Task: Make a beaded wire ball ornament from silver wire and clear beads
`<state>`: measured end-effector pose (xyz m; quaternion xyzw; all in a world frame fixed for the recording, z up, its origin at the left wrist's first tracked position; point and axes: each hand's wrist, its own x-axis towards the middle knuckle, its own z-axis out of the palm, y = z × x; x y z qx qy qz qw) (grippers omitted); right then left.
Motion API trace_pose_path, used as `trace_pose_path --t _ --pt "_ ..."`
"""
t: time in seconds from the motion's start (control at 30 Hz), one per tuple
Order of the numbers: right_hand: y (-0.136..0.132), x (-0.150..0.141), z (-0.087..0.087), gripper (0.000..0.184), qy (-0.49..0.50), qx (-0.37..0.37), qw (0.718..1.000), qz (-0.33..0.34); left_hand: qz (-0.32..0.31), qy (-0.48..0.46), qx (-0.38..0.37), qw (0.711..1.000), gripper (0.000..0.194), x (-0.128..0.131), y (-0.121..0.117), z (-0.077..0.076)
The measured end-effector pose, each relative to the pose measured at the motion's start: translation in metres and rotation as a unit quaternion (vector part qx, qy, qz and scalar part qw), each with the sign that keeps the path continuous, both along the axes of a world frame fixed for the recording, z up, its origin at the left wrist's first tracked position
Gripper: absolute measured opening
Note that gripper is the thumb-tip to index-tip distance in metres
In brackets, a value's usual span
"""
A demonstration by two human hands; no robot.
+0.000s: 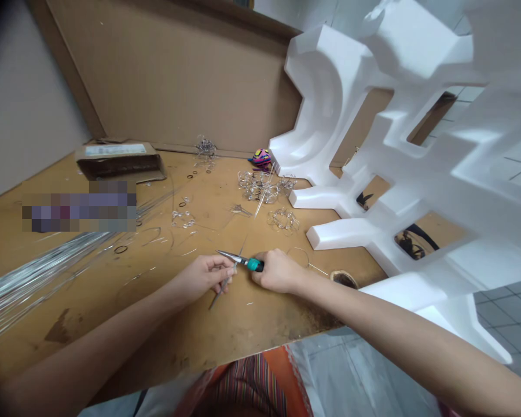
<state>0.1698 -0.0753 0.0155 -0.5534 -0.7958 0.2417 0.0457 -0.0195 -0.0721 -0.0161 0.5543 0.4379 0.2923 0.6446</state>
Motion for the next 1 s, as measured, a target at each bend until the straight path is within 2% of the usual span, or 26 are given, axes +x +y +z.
trace_pose_path --t 0.17,0.33,0.53,0.67,0.83,0.9,1.0 --pt "0.003 0.0 0.0 0.013 -0.003 -0.007 1.0 0.019 0.0 -0.002 -0.064 0.998 0.025 -0.004 0.0 0.006" --pt "0.006 0.002 -0.002 0.016 0.002 -0.022 0.999 0.025 0.001 0.013 -0.031 0.999 0.022 -0.005 0.001 0.003" --pt "0.005 0.0 0.002 0.018 -0.04 0.013 0.999 -0.003 -0.02 0.003 -0.019 1.0 0.019 -0.008 0.0 0.002" --pt "0.005 0.002 0.0 0.017 -0.025 0.005 1.0 -0.005 -0.017 -0.004 0.002 1.0 0.018 -0.008 0.0 0.003" --pt "0.005 0.005 0.0 0.019 -0.023 -0.014 0.999 -0.02 -0.07 -0.014 0.017 0.997 0.02 -0.011 0.004 0.005" --pt "0.003 0.005 0.002 0.019 -0.025 -0.011 0.999 -0.025 -0.054 -0.029 0.035 0.997 0.021 -0.013 0.004 0.007" --pt "0.001 0.006 0.003 0.014 -0.029 -0.001 0.999 -0.037 0.02 -0.048 0.103 0.993 0.02 -0.014 0.002 0.011"
